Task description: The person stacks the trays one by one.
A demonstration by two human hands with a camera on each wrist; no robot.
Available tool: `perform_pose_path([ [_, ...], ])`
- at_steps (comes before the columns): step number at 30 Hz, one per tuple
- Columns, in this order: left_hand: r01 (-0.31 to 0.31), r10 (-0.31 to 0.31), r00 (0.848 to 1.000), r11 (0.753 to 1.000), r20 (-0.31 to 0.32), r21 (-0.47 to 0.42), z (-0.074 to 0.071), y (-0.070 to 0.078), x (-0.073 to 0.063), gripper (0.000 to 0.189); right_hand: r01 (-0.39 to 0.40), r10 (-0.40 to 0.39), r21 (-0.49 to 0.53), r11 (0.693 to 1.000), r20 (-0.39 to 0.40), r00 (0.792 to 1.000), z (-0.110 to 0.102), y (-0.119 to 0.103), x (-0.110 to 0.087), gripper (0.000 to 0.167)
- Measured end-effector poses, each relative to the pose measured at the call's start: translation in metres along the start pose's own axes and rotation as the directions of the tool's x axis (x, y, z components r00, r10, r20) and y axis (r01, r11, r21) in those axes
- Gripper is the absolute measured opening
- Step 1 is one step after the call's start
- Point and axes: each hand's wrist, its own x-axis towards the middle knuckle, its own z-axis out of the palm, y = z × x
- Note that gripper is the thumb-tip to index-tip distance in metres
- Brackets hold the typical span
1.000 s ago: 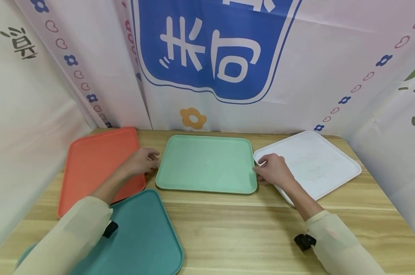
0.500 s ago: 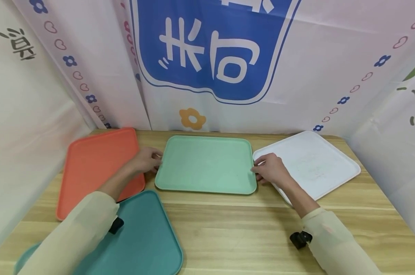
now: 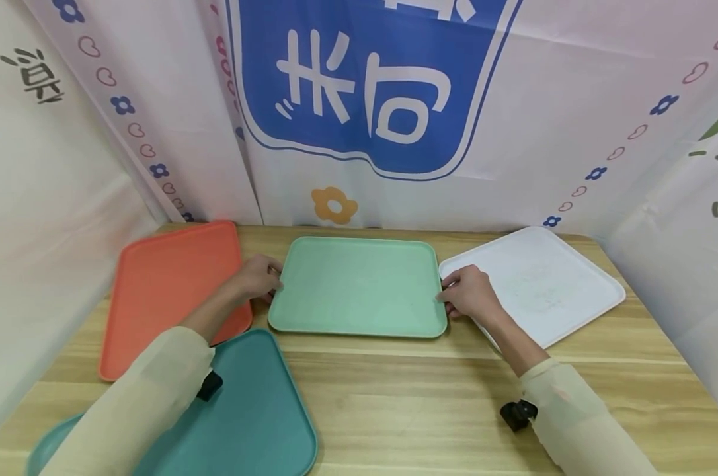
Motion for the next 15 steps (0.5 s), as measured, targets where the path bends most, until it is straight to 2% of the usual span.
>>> perform_pose_path([
  [10,0.043,-0.038,0.998,0.996,0.057,-0.074,-0.0016,0.0,-0.0076,0.046,-0.008,0.008,-0.006,1.0,0.038,0.999,0.0015,-0.002,-0.0042,0.032],
  [15,0.065,-0.057,0.996,0.993,0.075,-0.101,-0.0019,-0.0001,-0.0098,0.047,0.002,-0.002,-0.009,1.0,0.046,0.999,0.0011,-0.0025,-0.0068,0.031],
])
